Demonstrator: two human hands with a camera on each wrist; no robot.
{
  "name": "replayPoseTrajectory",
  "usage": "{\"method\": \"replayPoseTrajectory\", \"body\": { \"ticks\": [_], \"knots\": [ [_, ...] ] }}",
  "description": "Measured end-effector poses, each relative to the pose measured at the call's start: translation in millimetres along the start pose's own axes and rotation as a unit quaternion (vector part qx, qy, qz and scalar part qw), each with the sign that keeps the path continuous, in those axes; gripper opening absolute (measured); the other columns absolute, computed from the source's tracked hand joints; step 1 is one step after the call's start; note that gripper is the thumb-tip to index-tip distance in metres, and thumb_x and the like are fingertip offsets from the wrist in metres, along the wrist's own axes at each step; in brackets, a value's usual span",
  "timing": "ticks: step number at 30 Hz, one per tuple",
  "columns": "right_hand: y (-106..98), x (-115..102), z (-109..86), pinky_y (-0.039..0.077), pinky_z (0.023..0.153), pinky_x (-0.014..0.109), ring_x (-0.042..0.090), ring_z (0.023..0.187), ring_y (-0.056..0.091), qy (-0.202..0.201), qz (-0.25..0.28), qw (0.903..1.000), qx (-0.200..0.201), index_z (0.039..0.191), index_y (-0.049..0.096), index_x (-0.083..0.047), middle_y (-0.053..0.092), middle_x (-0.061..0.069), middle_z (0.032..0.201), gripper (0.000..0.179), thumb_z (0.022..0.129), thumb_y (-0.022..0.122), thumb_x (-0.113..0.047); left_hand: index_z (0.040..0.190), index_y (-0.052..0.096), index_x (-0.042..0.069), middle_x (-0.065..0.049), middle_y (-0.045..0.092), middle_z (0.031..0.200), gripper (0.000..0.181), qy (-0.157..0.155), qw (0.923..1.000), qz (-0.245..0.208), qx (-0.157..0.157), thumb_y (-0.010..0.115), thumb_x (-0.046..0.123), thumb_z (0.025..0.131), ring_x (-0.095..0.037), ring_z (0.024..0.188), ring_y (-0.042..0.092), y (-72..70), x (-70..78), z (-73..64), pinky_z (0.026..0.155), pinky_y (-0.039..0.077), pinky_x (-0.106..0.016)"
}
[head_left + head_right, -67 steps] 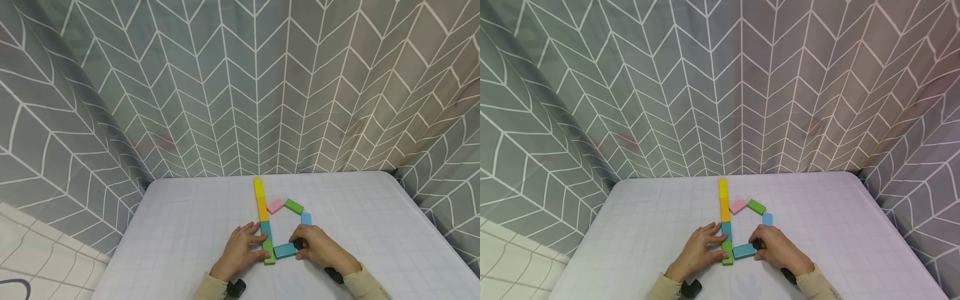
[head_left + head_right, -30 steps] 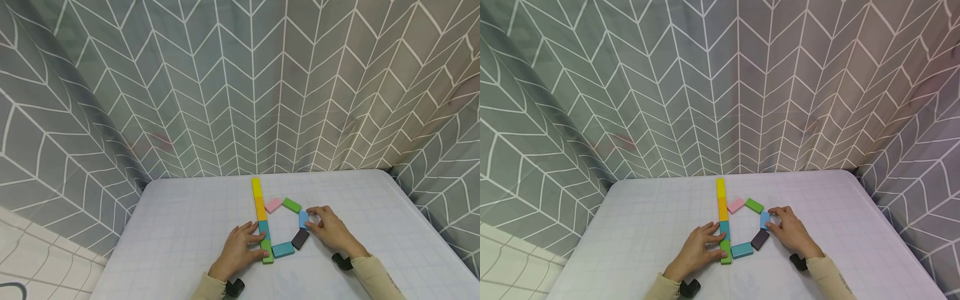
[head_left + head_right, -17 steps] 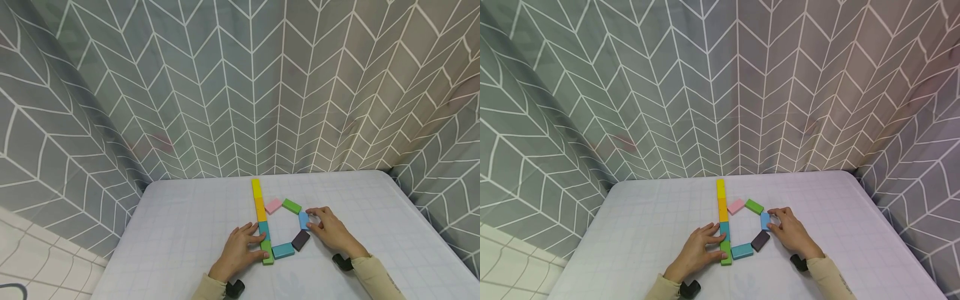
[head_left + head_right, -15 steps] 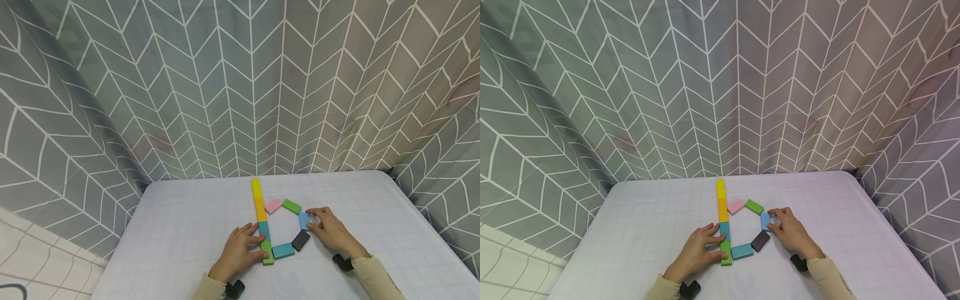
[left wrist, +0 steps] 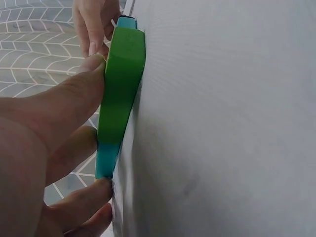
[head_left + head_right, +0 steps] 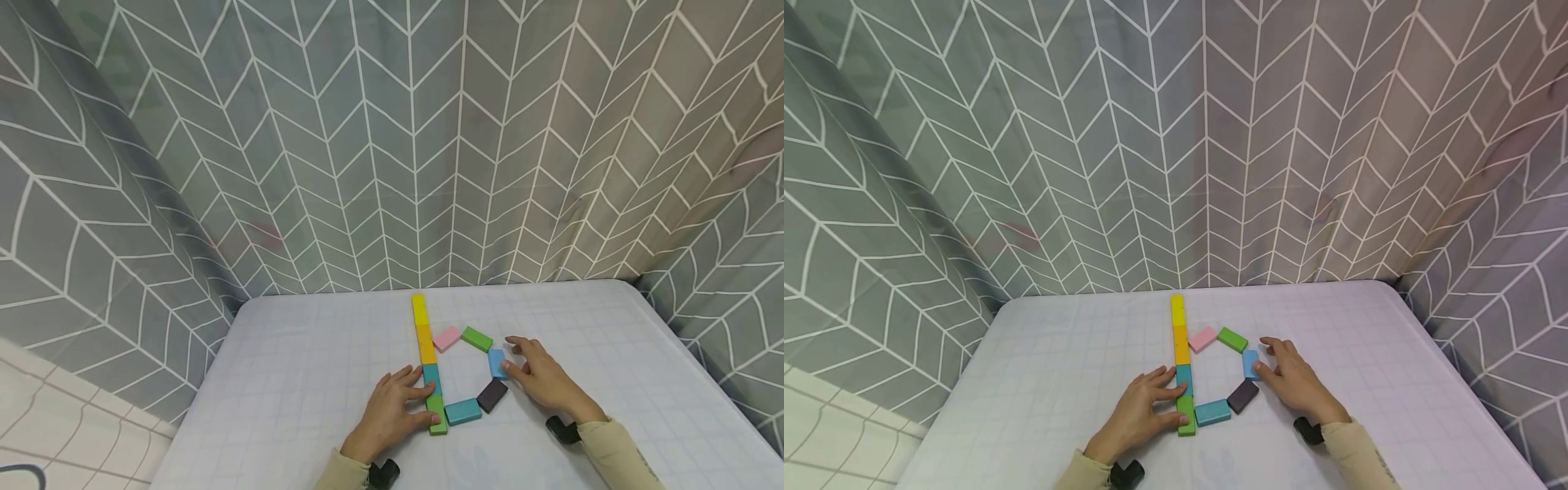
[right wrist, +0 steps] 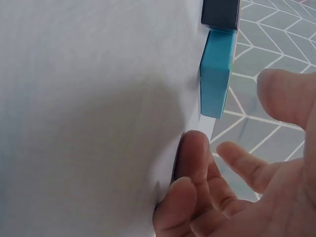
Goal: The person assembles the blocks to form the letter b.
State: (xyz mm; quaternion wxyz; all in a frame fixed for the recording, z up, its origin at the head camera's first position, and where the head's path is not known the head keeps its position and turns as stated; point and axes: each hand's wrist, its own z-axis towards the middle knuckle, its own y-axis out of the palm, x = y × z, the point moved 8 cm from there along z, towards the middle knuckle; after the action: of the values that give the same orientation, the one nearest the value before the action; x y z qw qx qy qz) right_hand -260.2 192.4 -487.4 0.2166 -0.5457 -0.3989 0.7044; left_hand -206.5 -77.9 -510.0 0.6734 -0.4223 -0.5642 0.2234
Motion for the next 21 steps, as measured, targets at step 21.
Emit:
{"method": "replayPoseTrajectory", "body": {
  "ticks": [21],
  "knots": [
    [-2,15,4.1,0.051,0.078,0.032,0.014,0.092,0.059,0.038,0.039,0.9983,-0.019,0.151,0.048,0.002,0.062,0.02,0.132,0.057,0.108,0.063,-0.032,0.148,0.064,0.017,-0.009,0.063,0.151,0.071,0.008,0.9972,-0.073,0.017,0.081,0.052,0.089,-0.034,0.148,0.053,-9.0,-4.0,-0.4,0.123,0.033,-0.069]
  ]
}}
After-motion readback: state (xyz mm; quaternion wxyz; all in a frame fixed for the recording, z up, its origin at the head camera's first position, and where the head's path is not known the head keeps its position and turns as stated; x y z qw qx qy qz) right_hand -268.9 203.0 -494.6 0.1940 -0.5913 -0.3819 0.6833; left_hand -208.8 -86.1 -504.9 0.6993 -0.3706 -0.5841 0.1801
